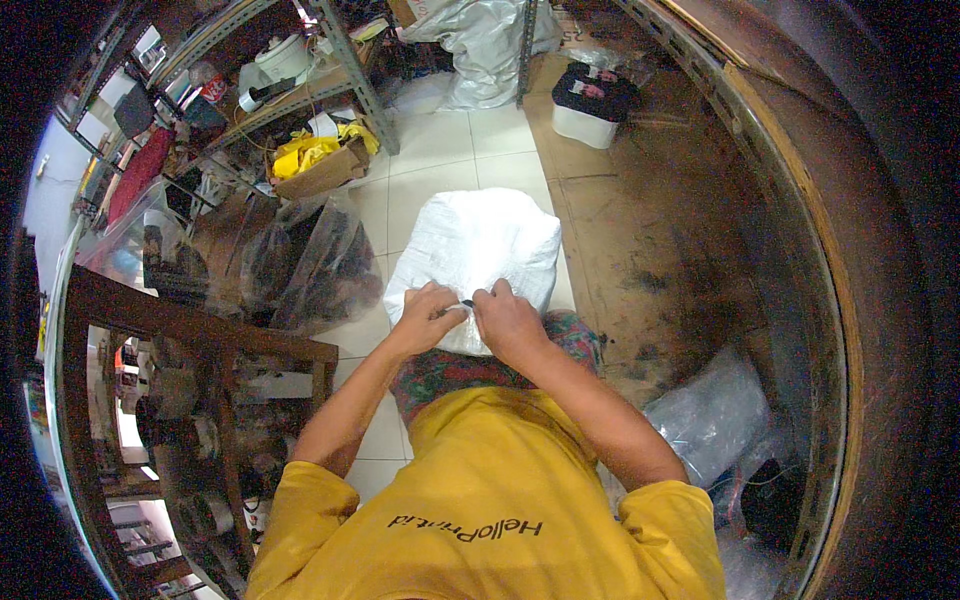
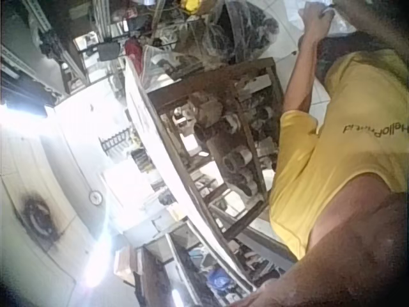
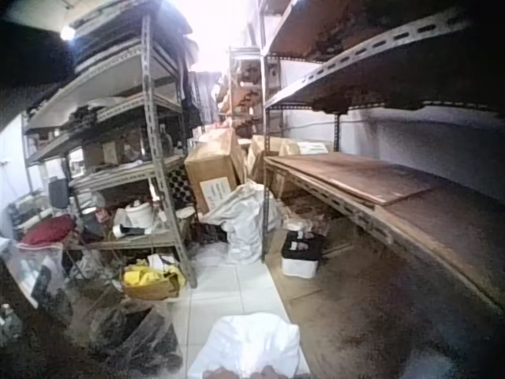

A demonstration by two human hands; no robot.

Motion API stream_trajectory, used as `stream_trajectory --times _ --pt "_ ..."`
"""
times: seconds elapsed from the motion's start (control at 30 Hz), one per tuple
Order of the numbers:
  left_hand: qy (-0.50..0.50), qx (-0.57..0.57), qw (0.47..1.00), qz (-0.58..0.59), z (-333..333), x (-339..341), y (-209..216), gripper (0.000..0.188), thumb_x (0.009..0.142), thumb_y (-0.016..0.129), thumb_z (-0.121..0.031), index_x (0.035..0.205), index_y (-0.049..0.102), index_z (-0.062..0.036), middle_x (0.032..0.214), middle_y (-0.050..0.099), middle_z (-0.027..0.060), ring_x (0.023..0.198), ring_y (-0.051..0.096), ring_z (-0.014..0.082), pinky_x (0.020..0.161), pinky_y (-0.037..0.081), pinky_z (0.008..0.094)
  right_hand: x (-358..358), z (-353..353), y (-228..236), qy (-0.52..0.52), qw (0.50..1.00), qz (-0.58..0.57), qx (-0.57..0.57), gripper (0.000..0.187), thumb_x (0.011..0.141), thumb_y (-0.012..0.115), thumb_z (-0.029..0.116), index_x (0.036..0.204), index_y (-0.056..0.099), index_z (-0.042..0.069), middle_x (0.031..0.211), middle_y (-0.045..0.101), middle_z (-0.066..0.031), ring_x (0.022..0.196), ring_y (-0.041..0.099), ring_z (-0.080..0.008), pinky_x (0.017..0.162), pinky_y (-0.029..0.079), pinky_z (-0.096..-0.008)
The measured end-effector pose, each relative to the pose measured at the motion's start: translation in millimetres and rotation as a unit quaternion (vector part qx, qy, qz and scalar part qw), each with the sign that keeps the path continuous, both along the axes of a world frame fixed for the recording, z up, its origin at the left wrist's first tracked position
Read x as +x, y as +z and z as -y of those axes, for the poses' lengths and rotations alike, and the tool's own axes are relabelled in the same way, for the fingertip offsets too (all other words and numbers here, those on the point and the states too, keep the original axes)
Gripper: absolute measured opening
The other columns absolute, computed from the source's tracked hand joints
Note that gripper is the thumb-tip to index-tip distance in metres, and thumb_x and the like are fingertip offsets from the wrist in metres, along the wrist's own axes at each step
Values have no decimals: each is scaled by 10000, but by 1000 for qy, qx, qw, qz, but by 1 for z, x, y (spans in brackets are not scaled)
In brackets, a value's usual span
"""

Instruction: The person sits on the floor and uses a utility knife to cut open a large white bubble-wrapped package. They repeatedly slice through the plastic wrapping and pull it back to expose the contents, but the package remains mostly wrapped by the end of the clip.

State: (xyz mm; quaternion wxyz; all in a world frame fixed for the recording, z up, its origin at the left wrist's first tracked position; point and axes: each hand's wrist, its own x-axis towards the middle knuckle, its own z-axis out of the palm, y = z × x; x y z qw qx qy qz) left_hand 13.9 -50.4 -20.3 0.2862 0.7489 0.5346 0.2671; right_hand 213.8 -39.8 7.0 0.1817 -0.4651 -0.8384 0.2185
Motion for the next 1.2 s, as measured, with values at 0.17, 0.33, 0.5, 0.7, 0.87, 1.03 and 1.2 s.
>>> stream_trajectory --times 0.17,0.33,0.5,0.7,0.87,1.03,1.2 --pt "-11 8 1000 -3 1 -1 0 248 884 690 -270 771 617 -61 771 571 67 857 505 256 815 312 403 0 0 -2 1 1000 -6 15 119 934 586 143 959 604 29 941 566 -248 770 658 -459 661 556 -537" --pt "-2 7 1000 -17 3 0 2 238 891 683 -252 765 616 -62 760 552 60 839 492 245 820 303 396 -4 1 -6 -9 1000 0 12 86 896 585 93 950 609 32 940 572 -244 767 662 -451 662 559 -537" --pt "2 27 1000 10 7 -1 1 219 890 682 -243 781 629 -61 745 527 51 823 480 234 828 298 387 -8 5 -4 -5 1000 11 10 82 885 580 79 947 609 34 942 582 -227 776 662 -445 675 557 -540" --pt "7 30 999 -7 11 0 10 230 895 672 -272 792 653 -67 757 578 53 817 522 250 817 320 401 17 10 -15 -46 990 -134 -20 123 939 590 140 947 593 17 929 576 -220 883 602 -451 764 502 -533" --pt "-52 -25 980 -191 -8 7 35 311 859 704 -386 806 676 -81 761 656 67 818 617 295 834 370 429 27 15 -17 -47 984 -168 -21 139 940 612 153 933 594 16 924 577 -221 890 581 -456 767 479 -539" --pt "-61 -167 965 -193 -17 8 43 340 820 717 -435 966 765 -131 920 726 92 974 633 327 899 361 483 17 12 -7 -41 992 -117 -29 152 934 621 162 921 601 12 919 582 -228 875 592 -455 754 483 -540" --pt "6 -56 995 -83 3 6 13 273 828 735 -340 928 759 -88 872 642 53 964 539 295 881 357 453 10 14 -9 -29 996 -88 0 147 928 625 163 930 607 17 914 589 -225 837 616 -451 737 504 -540"
